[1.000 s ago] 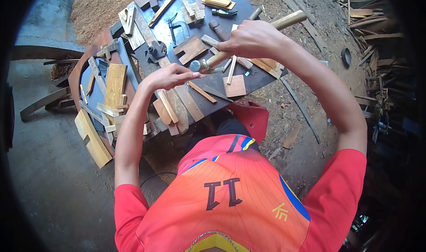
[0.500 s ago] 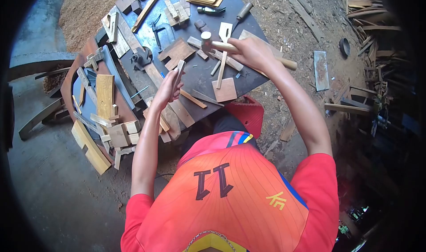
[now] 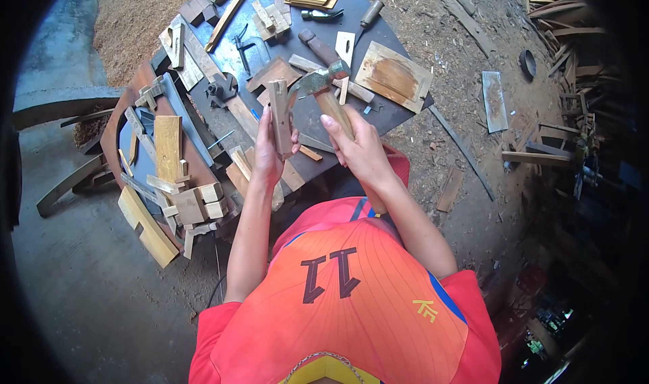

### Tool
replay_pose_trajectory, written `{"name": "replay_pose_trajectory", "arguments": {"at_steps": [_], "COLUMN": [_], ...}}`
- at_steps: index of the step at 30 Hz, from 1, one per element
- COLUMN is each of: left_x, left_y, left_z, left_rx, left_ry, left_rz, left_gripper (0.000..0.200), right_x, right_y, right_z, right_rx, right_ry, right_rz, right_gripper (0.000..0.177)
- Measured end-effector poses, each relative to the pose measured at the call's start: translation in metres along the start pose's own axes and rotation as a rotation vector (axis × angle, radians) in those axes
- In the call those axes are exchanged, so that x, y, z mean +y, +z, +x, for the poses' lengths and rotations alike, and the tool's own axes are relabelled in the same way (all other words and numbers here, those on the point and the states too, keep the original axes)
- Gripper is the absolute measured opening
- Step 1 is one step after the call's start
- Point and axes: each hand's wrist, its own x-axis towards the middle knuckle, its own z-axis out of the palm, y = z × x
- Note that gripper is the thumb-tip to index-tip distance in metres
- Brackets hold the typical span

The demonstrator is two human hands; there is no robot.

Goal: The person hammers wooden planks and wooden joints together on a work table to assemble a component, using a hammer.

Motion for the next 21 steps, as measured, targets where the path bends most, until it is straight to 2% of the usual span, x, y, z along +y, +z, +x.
{"name": "replay_pose_trajectory", "arguments": {"at_steps": [3, 4, 7, 8, 11, 13, 15, 18, 21], "left_x": [-0.011, -0.022, -0.065, -0.070, -0.077, -0.083, -0.092, -0.098, -0.099], "left_y": [-0.014, -0.021, -0.074, -0.081, -0.083, -0.086, -0.092, -0.100, -0.106], "left_z": [0.007, 0.013, 0.047, 0.050, 0.064, 0.073, 0.082, 0.080, 0.069], "left_rx": [0.146, 0.222, 0.199, 0.188, 0.168, 0.136, 0.154, 0.160, 0.173], "left_ry": [0.014, 0.104, 0.321, 0.270, 0.345, 0.489, 0.640, 0.559, 0.536], "left_rz": [0.508, 0.602, 0.855, 0.901, 1.094, 1.178, 1.303, 1.326, 1.391], "left_gripper": [0.050, 0.060, 0.057, 0.051, 0.040, 0.033, 0.032, 0.040, 0.046], "right_x": [0.009, 0.013, 0.037, 0.048, 0.084, 0.104, 0.111, 0.098, 0.101], "right_y": [0.002, 0.000, -0.003, -0.004, -0.007, -0.005, -0.002, 0.005, 0.007], "right_z": [-0.004, -0.005, -0.005, -0.005, -0.005, -0.004, -0.006, -0.010, -0.012], "right_rx": [0.021, 0.025, 0.099, 0.134, 0.212, 0.247, 0.222, 0.150, 0.175], "right_ry": [0.000, 0.017, 0.001, -0.016, -0.049, -0.186, -0.136, 0.114, 0.113], "right_rz": [-0.063, -0.084, -0.235, -0.298, -0.458, -0.458, -0.350, -0.183, -0.319], "right_gripper": [0.042, 0.043, 0.041, 0.040, 0.036, 0.038, 0.044, 0.050, 0.053]}}
